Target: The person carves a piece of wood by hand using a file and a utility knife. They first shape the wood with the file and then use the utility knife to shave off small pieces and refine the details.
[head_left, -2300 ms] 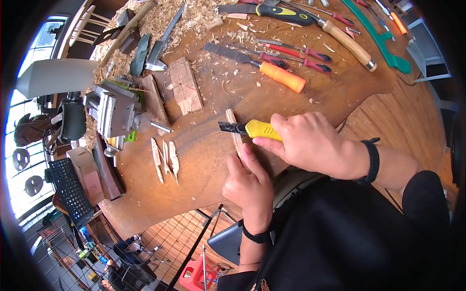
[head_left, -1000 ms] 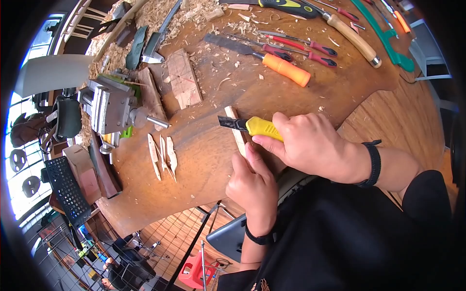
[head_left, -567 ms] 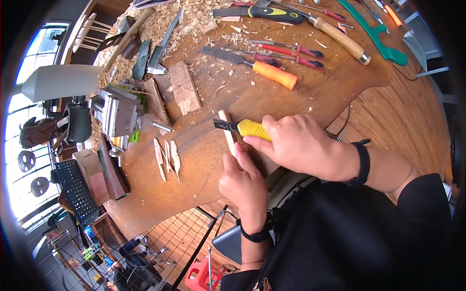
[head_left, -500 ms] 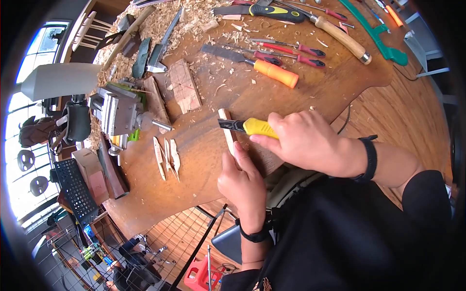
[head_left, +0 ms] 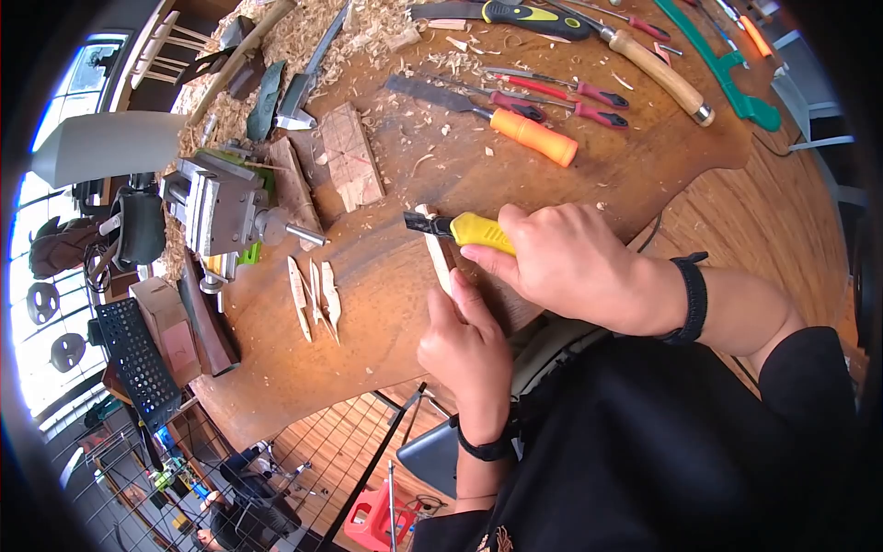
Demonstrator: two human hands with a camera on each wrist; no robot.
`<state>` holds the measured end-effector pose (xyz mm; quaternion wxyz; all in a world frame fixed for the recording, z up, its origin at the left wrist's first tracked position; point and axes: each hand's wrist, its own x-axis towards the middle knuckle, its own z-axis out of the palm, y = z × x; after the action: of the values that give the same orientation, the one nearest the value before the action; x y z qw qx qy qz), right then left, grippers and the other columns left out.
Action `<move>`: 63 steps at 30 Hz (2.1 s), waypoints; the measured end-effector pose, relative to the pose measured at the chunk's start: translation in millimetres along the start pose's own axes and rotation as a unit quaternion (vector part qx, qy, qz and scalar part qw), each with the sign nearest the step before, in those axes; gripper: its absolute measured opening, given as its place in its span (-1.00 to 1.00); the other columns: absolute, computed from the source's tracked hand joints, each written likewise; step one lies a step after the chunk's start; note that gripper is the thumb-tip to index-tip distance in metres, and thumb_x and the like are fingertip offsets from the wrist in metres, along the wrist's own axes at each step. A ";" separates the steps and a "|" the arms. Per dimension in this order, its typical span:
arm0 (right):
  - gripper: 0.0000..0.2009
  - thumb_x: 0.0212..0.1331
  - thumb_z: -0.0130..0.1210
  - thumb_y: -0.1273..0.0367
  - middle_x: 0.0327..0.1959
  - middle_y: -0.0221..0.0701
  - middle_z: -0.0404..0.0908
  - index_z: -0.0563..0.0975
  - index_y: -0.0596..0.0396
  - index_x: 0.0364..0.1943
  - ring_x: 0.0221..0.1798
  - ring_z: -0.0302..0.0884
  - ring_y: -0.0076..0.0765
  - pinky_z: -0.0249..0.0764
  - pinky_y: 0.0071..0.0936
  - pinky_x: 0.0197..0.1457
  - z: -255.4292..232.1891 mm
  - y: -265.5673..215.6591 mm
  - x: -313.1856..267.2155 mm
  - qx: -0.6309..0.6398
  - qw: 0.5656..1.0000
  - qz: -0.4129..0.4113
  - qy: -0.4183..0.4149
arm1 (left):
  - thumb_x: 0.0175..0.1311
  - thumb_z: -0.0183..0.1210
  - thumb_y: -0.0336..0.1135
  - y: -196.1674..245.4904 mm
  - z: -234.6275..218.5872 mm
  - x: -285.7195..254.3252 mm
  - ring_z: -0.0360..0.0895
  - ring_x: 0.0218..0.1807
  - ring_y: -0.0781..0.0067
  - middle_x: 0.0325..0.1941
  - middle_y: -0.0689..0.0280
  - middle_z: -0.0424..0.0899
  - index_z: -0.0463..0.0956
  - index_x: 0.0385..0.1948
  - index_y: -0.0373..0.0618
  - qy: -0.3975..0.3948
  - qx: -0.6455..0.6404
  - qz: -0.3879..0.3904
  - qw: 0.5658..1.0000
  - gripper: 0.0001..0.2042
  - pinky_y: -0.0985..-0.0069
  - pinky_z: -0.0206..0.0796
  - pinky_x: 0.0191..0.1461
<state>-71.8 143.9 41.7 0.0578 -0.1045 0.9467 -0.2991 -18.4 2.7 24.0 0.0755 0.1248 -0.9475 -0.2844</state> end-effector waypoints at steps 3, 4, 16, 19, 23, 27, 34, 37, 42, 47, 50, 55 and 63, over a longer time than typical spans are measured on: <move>-0.45 0.41 0.09 -0.07 -0.62 -0.06 0.65 0.60 0.23 -0.41 -0.48 0.73 0.09 0.65 -0.11 -0.42 5.1 -6.0 -0.3 0.024 1.000 0.014 0.011 | 0.61 0.04 -0.20 1.8 -2.4 2.0 0.41 -0.66 0.03 -0.67 -0.01 0.49 0.49 -0.45 -0.28 -0.010 -0.040 -0.027 0.999 -0.62 0.23 0.19 -0.54; -0.45 0.41 0.09 -0.07 -0.62 -0.06 0.65 0.60 0.23 -0.41 -0.48 0.73 0.09 0.65 -0.11 -0.42 7.0 -7.8 -0.8 0.024 1.000 0.013 0.014 | 0.61 0.04 -0.20 2.0 -2.7 2.6 0.41 -0.66 0.03 -0.67 -0.01 0.49 0.49 -0.45 -0.28 -0.008 -0.041 -0.025 0.999 -0.62 0.23 0.19 -0.54; -0.48 0.41 0.11 -0.06 -0.69 -0.09 0.58 0.55 0.18 -0.42 -0.56 0.66 0.12 0.58 -0.04 -0.50 -1.1 10.7 -14.9 -0.038 0.998 -0.024 0.032 | 0.61 0.03 -0.17 -3.2 -7.6 4.8 0.24 -0.66 0.26 -0.71 0.07 0.40 0.47 -0.48 -0.30 -0.028 -0.089 -0.017 0.996 -0.58 0.29 0.15 -0.53; -0.48 0.41 0.11 -0.06 -0.68 -0.10 0.59 0.55 0.18 -0.42 -0.57 0.66 0.11 0.59 -0.05 -0.50 1.7 5.7 -9.5 -0.053 0.998 -0.011 0.033 | 0.61 0.03 -0.16 -1.6 -3.7 0.9 0.31 -0.68 0.18 -0.71 0.05 0.42 0.49 -0.47 -0.28 -0.023 -0.047 -0.018 0.998 -0.59 0.26 0.17 -0.53; -0.47 0.44 0.05 -0.05 -0.65 -0.11 0.63 0.58 0.20 -0.41 -0.53 0.71 0.04 0.63 -0.13 -0.47 9.4 6.5 12.5 -0.054 0.995 -0.005 0.081 | 0.57 0.07 -0.15 0.6 -1.5 -5.9 0.52 -0.64 -0.21 -0.69 -0.01 0.52 0.44 -0.55 -0.13 0.003 0.038 0.056 0.998 -0.61 0.04 0.23 -0.59; -0.45 0.44 0.07 -0.05 -0.69 -0.07 0.59 0.56 0.20 -0.48 -0.55 0.68 0.08 0.61 -0.11 -0.49 -3.6 7.7 8.8 -0.017 0.998 0.000 0.060 | 0.58 0.06 -0.17 -2.7 -9.9 -0.5 0.52 -0.60 -0.21 -0.66 -0.04 0.53 0.49 -0.50 -0.19 -0.018 -0.074 -0.029 0.997 -0.62 0.08 0.23 -0.57; -0.40 0.44 0.03 -0.10 -0.72 -0.04 0.55 0.55 0.22 -0.48 -0.55 0.65 0.16 0.57 -0.02 -0.46 -20.5 17.8 -9.0 0.018 0.998 -0.047 -0.043 | 0.59 0.10 -0.18 -14.2 -16.8 1.9 0.22 -0.64 0.65 -0.70 0.38 0.37 0.57 -0.43 -0.27 -0.072 -0.225 -0.086 0.968 -0.63 0.54 0.01 -0.56; -0.48 0.42 0.13 -0.04 -0.68 -0.05 0.53 0.49 0.17 -0.47 -0.55 0.60 0.21 0.49 0.00 -0.48 -21.3 17.7 -12.9 0.019 0.997 -0.057 -0.057 | 0.61 0.10 -0.20 -7.1 -15.9 1.3 0.19 -0.59 0.85 -0.64 0.57 0.36 0.58 -0.32 -0.25 -0.061 -0.273 -0.100 0.955 -0.69 0.71 -0.06 -0.55; -0.49 0.39 0.16 -0.03 -0.67 -0.05 0.55 0.50 0.18 -0.46 -0.54 0.61 0.19 0.51 -0.01 -0.47 -17.6 17.5 -14.8 0.009 0.996 -0.060 -0.060 | 0.61 0.09 -0.21 -5.7 -15.6 0.0 0.28 -0.63 0.82 -0.63 0.51 0.43 0.52 -0.29 -0.22 -0.059 -0.314 -0.117 0.940 -0.73 0.74 0.02 -0.57; -0.49 0.39 0.16 -0.03 -0.66 -0.05 0.56 0.51 0.18 -0.46 -0.53 0.63 0.17 0.53 -0.02 -0.47 -20.4 15.0 -15.5 0.001 0.995 -0.045 -0.084 | 0.58 0.13 -0.24 -13.5 -9.5 -3.1 0.33 -0.59 0.80 -0.56 0.46 0.49 0.54 -0.26 -0.23 -0.027 -0.292 -0.103 0.951 -0.76 0.75 0.10 -0.53; -0.49 0.39 0.16 -0.03 -0.66 -0.05 0.56 0.51 0.19 -0.45 -0.53 0.63 0.16 0.54 -0.03 -0.46 -21.0 14.1 -15.0 -0.010 0.995 -0.042 -0.090 | 0.48 0.26 -0.29 -5.2 -12.3 -1.8 0.42 -0.51 0.74 -0.48 0.41 0.55 0.59 -0.14 -0.27 -0.004 -0.212 -0.058 0.975 -0.80 0.71 0.22 -0.46; -0.49 0.39 0.16 -0.03 -0.65 -0.06 0.57 0.52 0.19 -0.45 -0.53 0.64 0.14 0.55 -0.05 -0.46 -19.0 12.8 -15.2 -0.019 0.995 -0.049 -0.087 | 0.30 0.41 -0.31 -17.9 1.1 -3.0 0.67 -0.34 0.14 -0.30 0.11 0.68 0.62 0.04 -0.25 0.055 -0.097 0.085 0.990 -0.65 0.37 0.50 -0.26; -0.47 0.41 0.09 -0.06 -0.70 -0.08 0.58 0.57 0.19 -0.45 -0.55 0.68 0.08 0.59 -0.10 -0.46 -28.7 10.8 -18.7 -0.041 0.993 -0.053 -0.092 | 0.30 0.42 -0.30 -12.0 0.4 -2.8 0.61 -0.47 0.21 -0.39 0.14 0.64 0.65 0.03 -0.25 0.059 -0.057 0.085 0.993 -0.66 0.35 0.44 -0.38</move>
<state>-60.3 172.8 59.7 0.1248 -0.1840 0.9418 -0.2520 -13.4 -5.9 16.8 0.1616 0.0558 -0.9310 -0.3224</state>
